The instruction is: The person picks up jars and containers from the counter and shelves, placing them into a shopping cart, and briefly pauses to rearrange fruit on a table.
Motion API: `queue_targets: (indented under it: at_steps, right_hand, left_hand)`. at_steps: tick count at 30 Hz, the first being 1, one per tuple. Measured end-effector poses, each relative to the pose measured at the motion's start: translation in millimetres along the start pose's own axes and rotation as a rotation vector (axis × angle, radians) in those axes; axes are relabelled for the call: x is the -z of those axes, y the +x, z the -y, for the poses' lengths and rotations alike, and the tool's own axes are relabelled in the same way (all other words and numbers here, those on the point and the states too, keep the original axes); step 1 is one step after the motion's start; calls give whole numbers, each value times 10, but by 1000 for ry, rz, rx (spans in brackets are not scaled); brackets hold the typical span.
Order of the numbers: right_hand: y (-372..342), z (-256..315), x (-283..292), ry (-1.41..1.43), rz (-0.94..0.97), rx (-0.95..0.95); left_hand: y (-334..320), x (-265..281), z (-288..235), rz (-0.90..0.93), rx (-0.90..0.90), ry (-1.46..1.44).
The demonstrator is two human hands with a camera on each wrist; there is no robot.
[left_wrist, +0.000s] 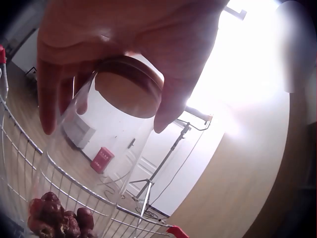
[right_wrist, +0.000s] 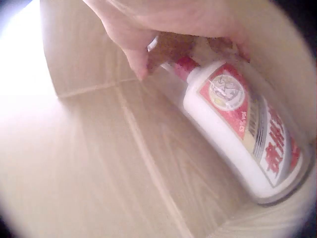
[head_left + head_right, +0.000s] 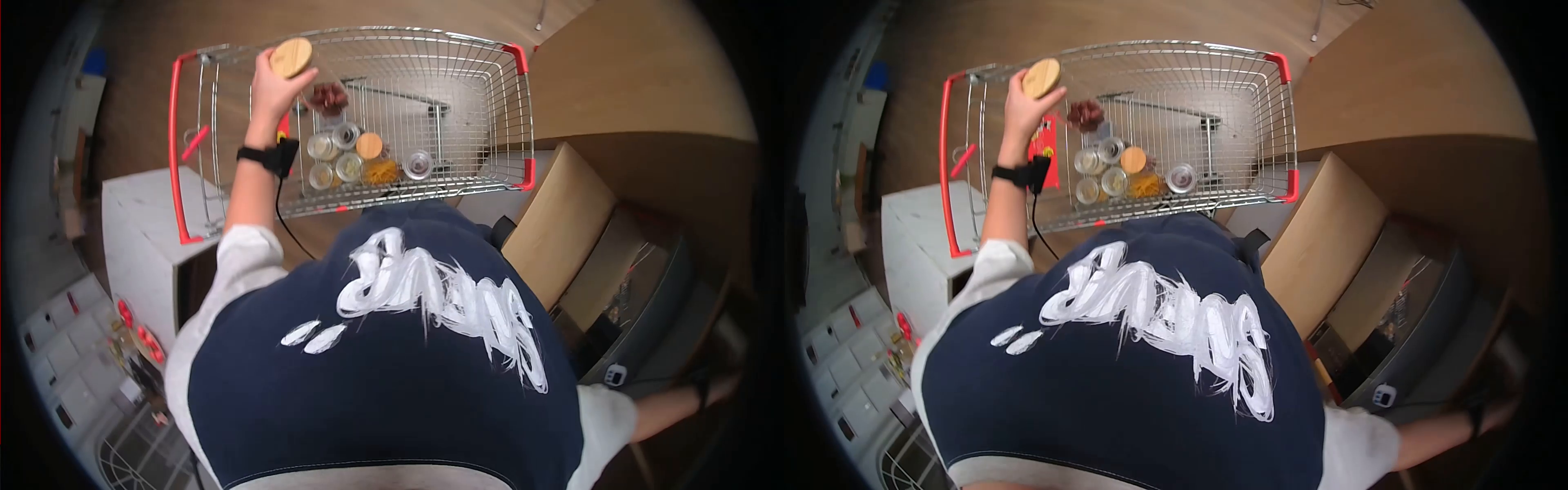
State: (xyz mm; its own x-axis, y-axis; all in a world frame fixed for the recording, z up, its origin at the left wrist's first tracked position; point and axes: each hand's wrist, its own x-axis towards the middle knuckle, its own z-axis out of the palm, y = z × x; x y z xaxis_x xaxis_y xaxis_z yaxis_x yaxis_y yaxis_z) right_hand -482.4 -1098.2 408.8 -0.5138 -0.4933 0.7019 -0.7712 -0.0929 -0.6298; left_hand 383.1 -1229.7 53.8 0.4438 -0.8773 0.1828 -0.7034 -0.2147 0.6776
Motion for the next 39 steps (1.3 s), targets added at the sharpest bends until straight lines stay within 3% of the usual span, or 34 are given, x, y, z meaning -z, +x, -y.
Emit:
queue_targets:
  at_steps: [1, 3, 4, 6, 7, 8, 10, 12, 13, 14, 16, 18, 20, 22, 28, 35, 39]
  right_hand:
    - [63, 141, 53, -137, -17, 138]
    - [19, 342, 244, -405, -92, 411]
    - [-31, 444, 307, -540, -137, 550]
    - [-459, 922, 177, -684, 39, 520]
    - [-951, 1519, -360, -580, -56, 111]
    - [-825, 1427, -131, -668, 199, 422]
    - [-1249, 1775, -559, -268, 191, 241]
    - [-1307, 1846, -682, 368, 140, -319]
    - [-1565, 1978, -978, 277, 174, -253]
    - [-1727, 2009, -1206, 105, 376, -100]
    - [-2212, 2026, -1775, 96, 519, 172]
    - [-2555, 1800, -2099, 343, 535, -58]
    - [-2833, 1833, -2554, 456, 666, -96]
    - [-3157, 1892, -3011, 436, 690, -232]
    - [-3827, 1656, -3753, 243, 934, -282]
    - [-4419, 1348, -4543, 199, 1104, -230]
    - [-4746, 1178, -5079, 178, 1235, 110]
  left_hand:
    - [105, -49, 206, 4, 41, -1]
    - [332, -215, 590, -80, -109, 144]
    - [395, -307, 697, -71, -94, 137]
    - [529, -559, 798, -24, -136, 142]
    - [527, -686, 789, 40, -89, 138]
    - [557, -832, 847, 50, -84, 133]
    - [596, -1245, 1020, 114, -204, 153]
    - [613, -1634, 1245, 163, -202, 120]
    - [696, -1754, 1347, 254, -152, 155]
    - [666, -1871, 1388, 339, -94, 193]
    - [563, -2013, 1326, 399, -5, 241]
    - [487, -2256, 1576, 438, -33, 303]
    - [747, -2205, 1777, 412, 8, 294]
    - [782, -2275, 1928, 387, 61, 287]
    - [929, -2215, 2453, 364, 43, 399]
    - [887, -2126, 2829, 460, 76, 514]
    - [778, -2067, 3000, 529, 44, 613]
